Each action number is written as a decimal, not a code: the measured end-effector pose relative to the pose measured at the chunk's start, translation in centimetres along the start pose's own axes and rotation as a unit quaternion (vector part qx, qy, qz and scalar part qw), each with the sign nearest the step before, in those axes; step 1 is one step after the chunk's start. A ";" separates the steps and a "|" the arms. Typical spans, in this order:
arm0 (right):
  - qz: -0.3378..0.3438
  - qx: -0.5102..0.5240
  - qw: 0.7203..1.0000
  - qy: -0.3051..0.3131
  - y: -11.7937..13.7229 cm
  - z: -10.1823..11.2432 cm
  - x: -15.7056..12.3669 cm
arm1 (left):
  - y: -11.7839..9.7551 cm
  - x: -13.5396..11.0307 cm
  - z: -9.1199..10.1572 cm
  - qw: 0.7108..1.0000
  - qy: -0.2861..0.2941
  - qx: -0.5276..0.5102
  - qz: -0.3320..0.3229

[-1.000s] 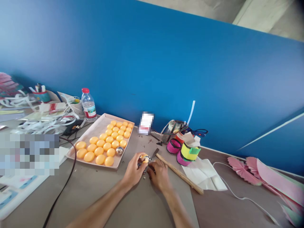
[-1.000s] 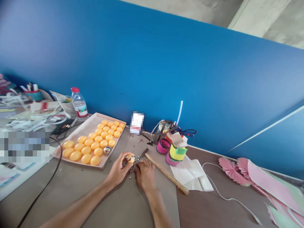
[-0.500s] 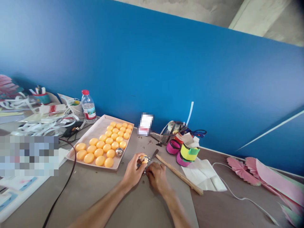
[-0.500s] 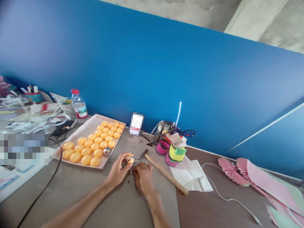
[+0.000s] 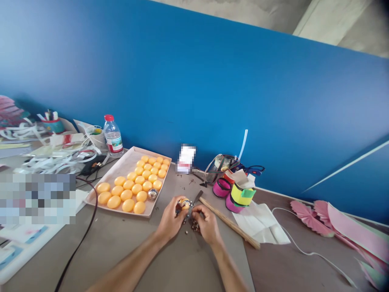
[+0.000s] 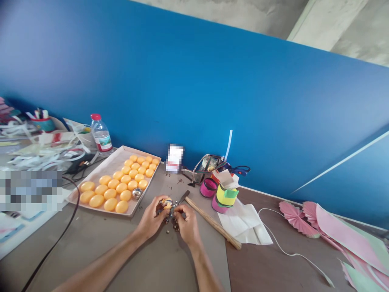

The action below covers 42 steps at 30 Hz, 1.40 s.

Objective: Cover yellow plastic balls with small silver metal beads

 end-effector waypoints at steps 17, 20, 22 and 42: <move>-0.064 0.214 0.975 0.003 -0.7 -0.7 -0.1 | -0.6 -0.4 -0.2 0.997 0.030 0.056 -0.038; -0.069 0.231 0.970 0.024 -0.8 -0.9 -0.1 | -0.7 -0.4 -0.1 0.994 0.034 0.084 -0.053; -0.078 0.231 0.969 0.029 -0.9 -1.0 -0.1 | -0.7 -0.4 -0.1 0.992 0.040 0.101 -0.061; -0.108 0.199 0.971 0.072 0.4 0.2 0.2 | 0.0 -0.6 -0.1 0.984 0.090 0.124 -0.088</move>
Point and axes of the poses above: each hand's wrist, its own x-axis towards the middle knuckle, its own z-axis out of the back of the hand, y = z × x, the point moved 1 cm from there along x, towards the middle knuckle, and after that the axes turned 7 degrees about -x, right-handed, at the moved point
